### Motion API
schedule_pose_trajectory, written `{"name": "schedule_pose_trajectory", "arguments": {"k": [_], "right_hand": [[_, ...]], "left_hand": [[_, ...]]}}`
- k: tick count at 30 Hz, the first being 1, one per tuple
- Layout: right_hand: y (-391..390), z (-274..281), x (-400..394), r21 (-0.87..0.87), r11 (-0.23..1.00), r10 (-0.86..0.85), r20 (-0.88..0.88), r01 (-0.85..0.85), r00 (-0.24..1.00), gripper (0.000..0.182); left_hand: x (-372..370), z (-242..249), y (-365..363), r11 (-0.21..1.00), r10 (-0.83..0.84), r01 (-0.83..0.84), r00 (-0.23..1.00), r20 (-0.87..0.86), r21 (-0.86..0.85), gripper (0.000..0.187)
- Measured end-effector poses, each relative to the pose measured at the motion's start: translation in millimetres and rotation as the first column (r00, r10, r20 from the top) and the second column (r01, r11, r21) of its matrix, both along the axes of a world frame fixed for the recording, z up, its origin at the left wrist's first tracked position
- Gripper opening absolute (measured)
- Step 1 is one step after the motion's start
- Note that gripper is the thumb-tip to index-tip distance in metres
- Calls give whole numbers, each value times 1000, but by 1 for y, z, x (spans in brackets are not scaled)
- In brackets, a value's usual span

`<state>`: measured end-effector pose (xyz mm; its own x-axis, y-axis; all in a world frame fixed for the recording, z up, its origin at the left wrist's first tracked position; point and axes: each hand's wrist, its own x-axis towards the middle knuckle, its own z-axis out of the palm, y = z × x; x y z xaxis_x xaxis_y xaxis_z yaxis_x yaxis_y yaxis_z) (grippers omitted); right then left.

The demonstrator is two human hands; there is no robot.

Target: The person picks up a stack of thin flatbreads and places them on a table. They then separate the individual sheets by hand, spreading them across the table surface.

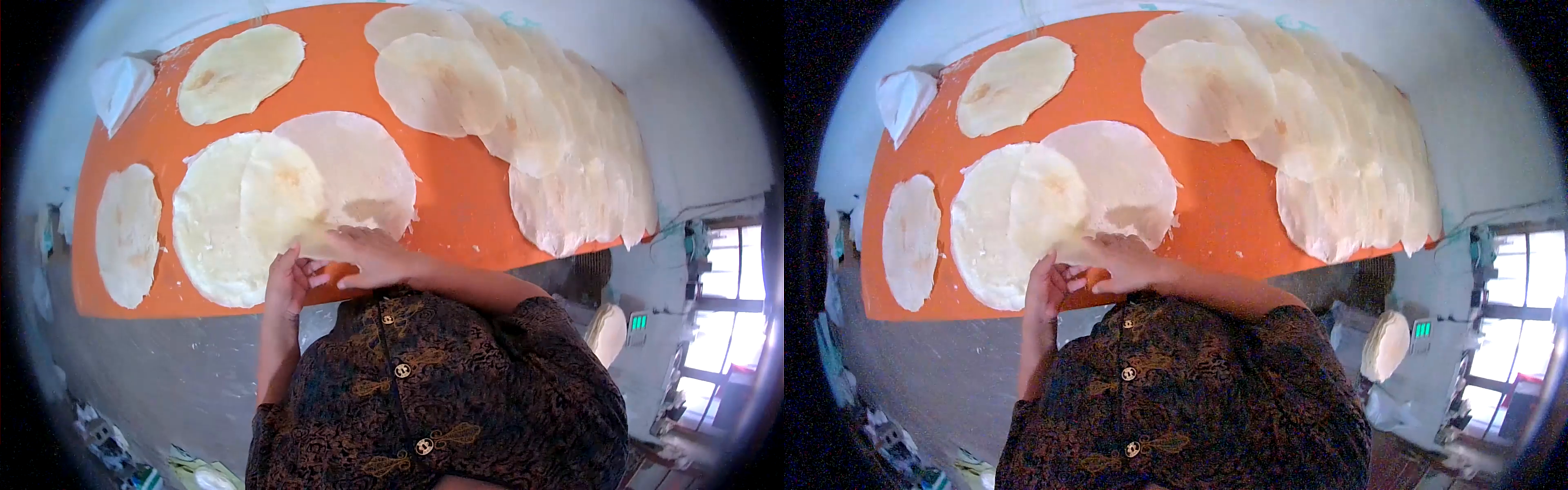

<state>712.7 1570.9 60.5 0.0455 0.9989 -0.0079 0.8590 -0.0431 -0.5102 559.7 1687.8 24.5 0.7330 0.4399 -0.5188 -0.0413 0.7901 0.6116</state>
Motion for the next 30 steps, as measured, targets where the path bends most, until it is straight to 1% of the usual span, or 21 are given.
{"name": "schedule_pose_trajectory", "arguments": {"k": [3, 6, 7, 8, 9, 10, 11, 12, 13, 15, 16, 17, 18, 19, 20, 22, 23, 24, 26, 28, 30], "right_hand": [[4, -25, 0, 5, 955, -284, -267, 296, 921, 37], [13, -33, 40, -41, 921, -374, -369, 387, 851, 18], [13, -34, 57, -9, 894, -406, -444, 449, 799, 18], [12, -31, 80, 21, 862, -424, -517, 507, 743, 18], [9, -24, 106, -2, 826, -510, -427, 563, 747, 14], [5, -10, 131, 103, 807, -486, -446, 582, 752, 12], [0, 8, 153, -34, 682, -604, -589, 730, 537, 11], [-6, 9, 195, 139, 725, -541, -491, 675, 682, 13], [-9, 44, 213, 331, 652, -692, -108, 682, 713, 14], [-28, 88, 270, 536, 615, -610, -141, 578, 780, 18], [-40, 129, 265, 601, 544, -710, -42, 586, 702, 21], [-53, 165, 257, 628, 489, -814, 78, 606, 576, 22], [-65, 195, 246, 724, 455, -805, 85, 519, 587, 18], [-78, 221, 228, 803, 458, -770, 144, 381, 621, 19], [-90, 239, 211, 786, 480, -793, 199, 390, 576, 19], [-120, 225, 217, 729, 537, -841, 419, 426, 343, 20], [-131, 210, 208, 735, 579, -810, 468, 352, 355, 18], [-138, 189, 192, 736, 620, -772, 510, 273, 379, 17], [-151, 135, 178, 585, 712, -700, 560, 388, 442, 12], [-169, 67, 174, 369, 766, -630, 595, 526, 499, 12], [-186, 7, 169, 53, 723, -556, 636, 689, 535, 19]], "left_hand": [[6, 11, 0, 998, -58, 58, 994, 89, 7, 41], [2, 19, 0, 995, -82, 77, 994, 69, 63, 40], [-1, 22, 1, 995, -59, 59, 998, -7, 74, 36], [-7, 22, 1, 995, -45, 47, 999, -22, 92, 35], [-14, 21, 3, 993, -29, 33, 999, -39, 112, 34], [-22, 21, 6, 991, -9, 17, 998, -56, 133, 33], [-32, 18, 8, 992, 31, -23, 998, -60, 120, 29], [-42, 16, 11, 990, 57, -45, 994, -92, 134, 29], [-51, 13, 15, 987, 87, -68, 988, -125, 147, 29], [-72, 7, 20, 970, 173, -132, 965, -199, 205, 31], [-82, 4, 22, 954, 227, -165, 944, -241, 252, 32], [-93, 0, 23, 935, 276, -188, 919, -282, 300, 33], [-104, -7, 24, 913, 336, -222, 885, -322, 342, 32], [-115, -17, 26, 888, 395, -252, 847, -355, 385, 32], [-123, -23, 28, 859, 453, -280, 805, -383, 429, 32], [-130, -27, 30, 828, 500, -244, 731, -465, 505, 28], [-134, -29, 28, 806, 536, -236, 680, -500, 543, 27], [-138, -32, 26, 773, 554, -197, 672, -491, 602, 24], [-144, -44, 32, 694, 604, -118, 632, -485, 710, 20], [-146, -51, 41, 710, 636, -226, 613, -469, 667, 22], [-141, -50, 49, 671, 702, -289, 544, -460, 682, 26]]}}
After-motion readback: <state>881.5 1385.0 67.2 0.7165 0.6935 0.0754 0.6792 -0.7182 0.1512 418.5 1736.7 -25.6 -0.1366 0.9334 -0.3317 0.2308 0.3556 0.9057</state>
